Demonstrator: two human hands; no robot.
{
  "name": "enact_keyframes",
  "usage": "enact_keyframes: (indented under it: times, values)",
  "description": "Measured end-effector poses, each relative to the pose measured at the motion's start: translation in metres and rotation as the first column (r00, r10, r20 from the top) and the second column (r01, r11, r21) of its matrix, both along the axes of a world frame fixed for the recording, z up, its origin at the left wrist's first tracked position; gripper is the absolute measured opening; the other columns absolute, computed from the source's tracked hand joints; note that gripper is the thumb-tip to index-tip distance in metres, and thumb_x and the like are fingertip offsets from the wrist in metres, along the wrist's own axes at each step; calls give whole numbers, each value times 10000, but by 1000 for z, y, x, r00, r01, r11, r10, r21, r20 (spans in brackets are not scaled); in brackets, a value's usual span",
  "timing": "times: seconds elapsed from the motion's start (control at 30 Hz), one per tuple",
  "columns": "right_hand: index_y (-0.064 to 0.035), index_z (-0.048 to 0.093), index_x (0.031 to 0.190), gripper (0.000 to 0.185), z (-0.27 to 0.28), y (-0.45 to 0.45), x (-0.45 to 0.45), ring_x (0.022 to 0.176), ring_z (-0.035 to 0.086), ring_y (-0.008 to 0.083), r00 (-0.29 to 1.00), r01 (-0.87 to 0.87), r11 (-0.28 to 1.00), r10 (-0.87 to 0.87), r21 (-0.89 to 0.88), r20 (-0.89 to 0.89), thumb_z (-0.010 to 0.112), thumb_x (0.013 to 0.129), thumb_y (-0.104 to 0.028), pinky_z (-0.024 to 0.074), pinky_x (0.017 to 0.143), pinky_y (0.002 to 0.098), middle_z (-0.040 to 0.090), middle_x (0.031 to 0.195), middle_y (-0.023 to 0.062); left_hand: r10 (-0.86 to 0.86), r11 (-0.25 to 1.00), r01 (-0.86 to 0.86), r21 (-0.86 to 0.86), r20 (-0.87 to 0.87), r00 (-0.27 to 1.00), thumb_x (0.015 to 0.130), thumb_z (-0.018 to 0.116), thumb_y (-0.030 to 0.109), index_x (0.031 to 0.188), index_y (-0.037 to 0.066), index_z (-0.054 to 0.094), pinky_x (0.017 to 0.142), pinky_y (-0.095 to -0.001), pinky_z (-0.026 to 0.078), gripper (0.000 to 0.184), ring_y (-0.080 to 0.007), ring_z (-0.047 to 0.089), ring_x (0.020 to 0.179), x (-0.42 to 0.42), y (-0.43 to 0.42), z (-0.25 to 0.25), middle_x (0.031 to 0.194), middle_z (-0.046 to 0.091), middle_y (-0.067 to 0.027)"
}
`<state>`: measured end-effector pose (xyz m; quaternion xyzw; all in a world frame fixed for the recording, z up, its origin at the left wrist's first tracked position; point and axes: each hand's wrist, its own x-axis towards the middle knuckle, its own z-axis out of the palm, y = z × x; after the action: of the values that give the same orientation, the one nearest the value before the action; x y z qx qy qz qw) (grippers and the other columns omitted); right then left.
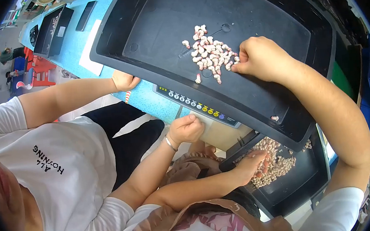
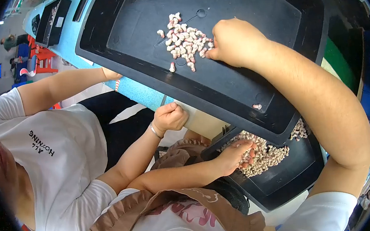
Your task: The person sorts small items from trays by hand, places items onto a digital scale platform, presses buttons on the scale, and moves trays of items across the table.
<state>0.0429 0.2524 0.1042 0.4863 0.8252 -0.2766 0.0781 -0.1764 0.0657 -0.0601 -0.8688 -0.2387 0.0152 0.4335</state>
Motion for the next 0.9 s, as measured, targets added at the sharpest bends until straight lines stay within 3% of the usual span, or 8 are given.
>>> enact_keyframes:
  times: [0.1,0.17,0.23,0.3,0.43,0.7,0.8,0.9]
  values:
    - [44,659,773,347,4,7,7,760,650,321,989,-107,994,110,-34,99,717,691,-288,513,733,375,651,750,186,-10,1000,11,4,-9,1000,882,512,176,625,99,408,515,-261,352,289,-186,437,594,1,1,2,660,395,-28]
    - [-12,624,692,248,17,23,3,617,618,187,964,-72,974,123,-213,237,705,701,-246,476,566,316,608,609,121,-21,1000,21,-1,-5,1000,883,512,175,625,99,409,516,-259,353,288,-185,439,595,4,0,1,660,397,-27]
    - [-18,621,778,297,16,35,3,604,585,118,957,160,938,-224,-306,-185,712,734,-298,452,534,260,603,636,68,-18,1000,18,0,-2,1000,885,511,178,625,99,407,517,-259,353,290,-184,440,596,8,0,1,660,397,-27]
    - [-29,612,854,320,13,32,-6,607,556,93,822,343,932,-360,-122,-441,694,781,-330,433,531,230,599,684,40,3,1000,-3,-6,12,1000,887,510,181,626,99,406,518,-258,353,292,-184,440,597,8,-1,4,659,397,-27]
    - [-39,623,799,179,-5,20,3,673,628,264,928,-110,993,117,40,-353,695,733,-190,494,642,349,631,699,126,14,1000,-14,2,16,1000,890,508,187,627,100,404,520,-257,354,296,-183,442,599,7,0,6,659,396,-26]
    - [-35,625,761,134,5,12,5,731,639,298,974,-222,974,223,46,-26,670,699,-145,506,690,364,647,748,150,19,999,-19,30,18,1000,885,514,182,633,95,416,521,-257,356,284,-187,446,597,-3,-3,-12,652,398,-26]
    - [-13,613,782,171,11,34,1,617,577,148,955,30,976,-92,-217,-284,652,749,-176,474,575,303,622,690,52,3,1000,-4,19,49,999,883,515,180,636,94,422,521,-257,356,278,-188,447,596,1,-1,-6,649,397,-27]
    - [-3,604,939,341,5,34,-16,657,585,146,595,404,902,-384,-150,-706,706,752,-269,479,619,269,629,773,40,-7,1000,6,14,66,998,882,516,178,638,94,429,521,-257,356,273,-188,447,595,1,1,-4,647,397,-27]
